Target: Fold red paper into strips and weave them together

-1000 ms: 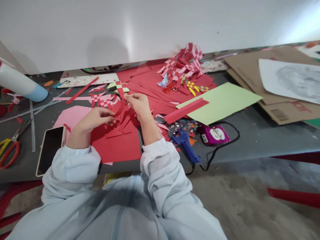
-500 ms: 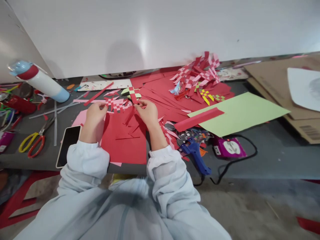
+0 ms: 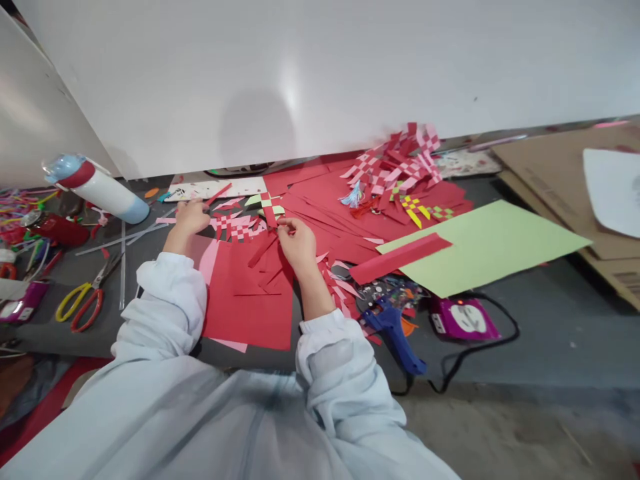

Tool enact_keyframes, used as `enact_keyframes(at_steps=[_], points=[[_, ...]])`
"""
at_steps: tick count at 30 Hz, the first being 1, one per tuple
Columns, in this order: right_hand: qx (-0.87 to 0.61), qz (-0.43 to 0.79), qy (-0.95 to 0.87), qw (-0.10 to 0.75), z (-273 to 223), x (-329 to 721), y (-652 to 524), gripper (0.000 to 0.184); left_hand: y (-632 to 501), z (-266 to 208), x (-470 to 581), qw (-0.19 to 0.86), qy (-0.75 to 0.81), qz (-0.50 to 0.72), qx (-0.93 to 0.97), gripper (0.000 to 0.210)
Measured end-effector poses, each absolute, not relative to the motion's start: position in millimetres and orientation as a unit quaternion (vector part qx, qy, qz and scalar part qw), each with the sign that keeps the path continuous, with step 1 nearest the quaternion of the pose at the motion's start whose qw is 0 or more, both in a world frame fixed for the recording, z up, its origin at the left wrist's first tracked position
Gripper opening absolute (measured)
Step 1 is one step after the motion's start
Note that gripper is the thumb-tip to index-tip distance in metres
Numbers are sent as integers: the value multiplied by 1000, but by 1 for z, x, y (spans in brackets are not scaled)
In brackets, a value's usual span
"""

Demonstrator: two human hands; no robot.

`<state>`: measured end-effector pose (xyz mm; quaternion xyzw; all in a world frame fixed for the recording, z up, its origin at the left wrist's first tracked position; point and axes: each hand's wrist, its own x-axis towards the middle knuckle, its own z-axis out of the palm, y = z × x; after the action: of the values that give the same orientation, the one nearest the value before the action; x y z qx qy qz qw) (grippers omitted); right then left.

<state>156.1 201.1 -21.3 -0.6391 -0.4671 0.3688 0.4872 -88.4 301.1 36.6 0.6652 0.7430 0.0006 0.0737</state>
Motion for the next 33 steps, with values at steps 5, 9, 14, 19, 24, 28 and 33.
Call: enact_keyframes(at_steps=[5,9,14,19,24,28,33], points=[[-641,369,-472,480,-17,156,200,33,316,31,-96,82,747,-3,660,51],[-645,364,-467,483,-16,159,200,31,316,30,-91,75,748,-2,660,46],[-640,365,-457,499,-19,160,202,30,304,45,-80,66,736,23,673,33],[-612,398,-439,525,-25,158,203,32,282,74,-65,78,727,86,677,33],[-557,470,-424,538,-17,148,198,38,241,84,-43,254,676,217,657,24],[-501,543,-416,530,-6,142,193,40,212,73,-28,384,593,301,640,15],[-456,561,-429,541,1,143,188,42,197,56,-14,460,553,349,601,25]])
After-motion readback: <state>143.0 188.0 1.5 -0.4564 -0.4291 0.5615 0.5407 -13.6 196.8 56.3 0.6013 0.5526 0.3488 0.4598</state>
